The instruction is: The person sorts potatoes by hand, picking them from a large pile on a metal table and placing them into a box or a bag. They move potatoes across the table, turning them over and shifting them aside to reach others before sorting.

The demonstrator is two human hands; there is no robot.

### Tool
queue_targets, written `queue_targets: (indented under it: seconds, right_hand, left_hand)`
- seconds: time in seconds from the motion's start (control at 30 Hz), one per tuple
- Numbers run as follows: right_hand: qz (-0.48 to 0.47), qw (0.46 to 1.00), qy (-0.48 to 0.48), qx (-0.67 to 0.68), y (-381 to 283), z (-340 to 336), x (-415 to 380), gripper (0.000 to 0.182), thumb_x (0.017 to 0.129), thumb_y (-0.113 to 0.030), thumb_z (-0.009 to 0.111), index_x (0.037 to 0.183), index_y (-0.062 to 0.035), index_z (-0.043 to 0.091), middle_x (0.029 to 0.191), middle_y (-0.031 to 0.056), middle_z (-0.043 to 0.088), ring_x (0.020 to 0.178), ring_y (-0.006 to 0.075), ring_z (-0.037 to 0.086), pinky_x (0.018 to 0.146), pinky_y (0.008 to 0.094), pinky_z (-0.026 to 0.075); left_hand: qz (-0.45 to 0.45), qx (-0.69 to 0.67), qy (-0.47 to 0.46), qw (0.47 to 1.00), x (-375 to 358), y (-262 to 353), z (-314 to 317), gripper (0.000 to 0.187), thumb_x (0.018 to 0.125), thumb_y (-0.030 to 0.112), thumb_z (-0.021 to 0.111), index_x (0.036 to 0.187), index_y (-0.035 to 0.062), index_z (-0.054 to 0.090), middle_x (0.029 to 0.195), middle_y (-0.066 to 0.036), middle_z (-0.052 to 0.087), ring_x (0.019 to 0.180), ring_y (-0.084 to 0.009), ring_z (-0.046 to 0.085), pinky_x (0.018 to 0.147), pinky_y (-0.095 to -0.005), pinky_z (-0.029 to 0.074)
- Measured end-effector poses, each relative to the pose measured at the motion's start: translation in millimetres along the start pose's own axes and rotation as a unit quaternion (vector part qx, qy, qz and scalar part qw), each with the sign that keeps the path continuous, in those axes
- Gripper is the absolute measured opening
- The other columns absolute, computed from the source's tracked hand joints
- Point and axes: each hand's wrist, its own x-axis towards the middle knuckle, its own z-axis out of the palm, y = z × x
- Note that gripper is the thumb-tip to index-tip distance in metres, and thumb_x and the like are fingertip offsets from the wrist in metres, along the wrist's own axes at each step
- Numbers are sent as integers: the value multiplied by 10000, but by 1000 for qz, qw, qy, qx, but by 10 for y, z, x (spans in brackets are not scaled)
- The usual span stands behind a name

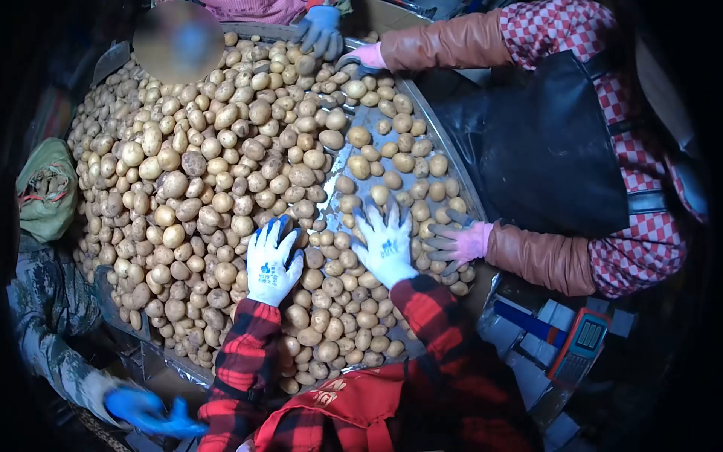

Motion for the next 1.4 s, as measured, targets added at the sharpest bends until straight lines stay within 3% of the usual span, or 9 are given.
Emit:
queue_targets:
  seconds: [0.2,0.3,0.43,0.53,0.87,1.03,1.1,1.33,1.4]
  right_hand:
    - [-18,996,3,86,286,-69,-316,664,833,-448,683,1426,-190,536,1480,160,462,1374,437,382,1101,651,284]
    - [-19,984,128,122,407,-84,71,614,805,-272,733,1371,-86,583,1398,211,554,1306,389,495,1108,492,364]
    - [-74,971,172,149,252,336,485,639,826,-230,652,1429,-67,521,1512,208,461,1387,433,411,1184,586,247]
    - [-131,974,68,174,-373,-92,343,682,803,-295,671,1439,-99,523,1526,191,431,1388,459,380,1186,601,243]
    - [-120,981,91,126,-650,199,40,593,846,-295,666,1408,-144,556,1468,190,471,1372,403,419,1194,597,246]
    - [-111,977,121,138,-679,235,31,546,861,-287,653,1379,-131,588,1454,192,485,1372,402,422,1195,592,245]
    - [-104,977,118,145,-682,197,34,529,876,-286,638,1379,-131,592,1446,193,494,1374,400,422,1196,591,246]
    - [-102,973,132,158,-669,291,46,482,908,-318,602,1347,-121,624,1456,190,487,1374,451,406,1174,621,253]
    - [-85,978,110,155,-689,214,36,520,887,-290,608,1381,-128,600,1445,192,498,1376,402,422,1202,584,238]
  left_hand:
    - [-80,13,34,996,-467,253,-45,350,762,227,699,1101,141,700,1395,-173,548,1281,-413,495,1081,-576,354]
    - [-80,12,13,997,-501,382,-262,295,702,233,679,982,143,663,1243,-156,597,1177,-374,545,947,-532,445]
    - [-84,-17,48,995,-808,262,14,423,789,276,690,1177,115,637,1513,-214,420,1377,-456,407,1116,-594,345]
    - [-106,-28,25,994,-853,358,-27,423,799,255,687,1181,80,635,1528,-199,411,1415,-440,371,1165,-574,297]
    - [-115,-12,48,992,-990,426,41,687,775,236,691,1422,77,523,1529,-179,434,1438,-400,367,1187,-548,289]
    - [-114,-15,68,991,-997,420,70,680,791,217,681,1434,78,508,1471,-183,486,1402,-389,410,1178,-535,307]
    - [-101,-7,64,993,-980,438,34,478,796,220,686,1255,94,645,1465,-117,499,1394,-398,422,1124,-564,358]
    - [-103,-15,68,992,-973,421,32,433,800,218,685,1215,96,668,1454,-110,508,1398,-392,420,1130,-572,349]
    - [-97,-29,72,992,-988,404,52,430,803,223,687,1213,96,668,1458,-112,506,1407,-391,413,1138,-576,339]
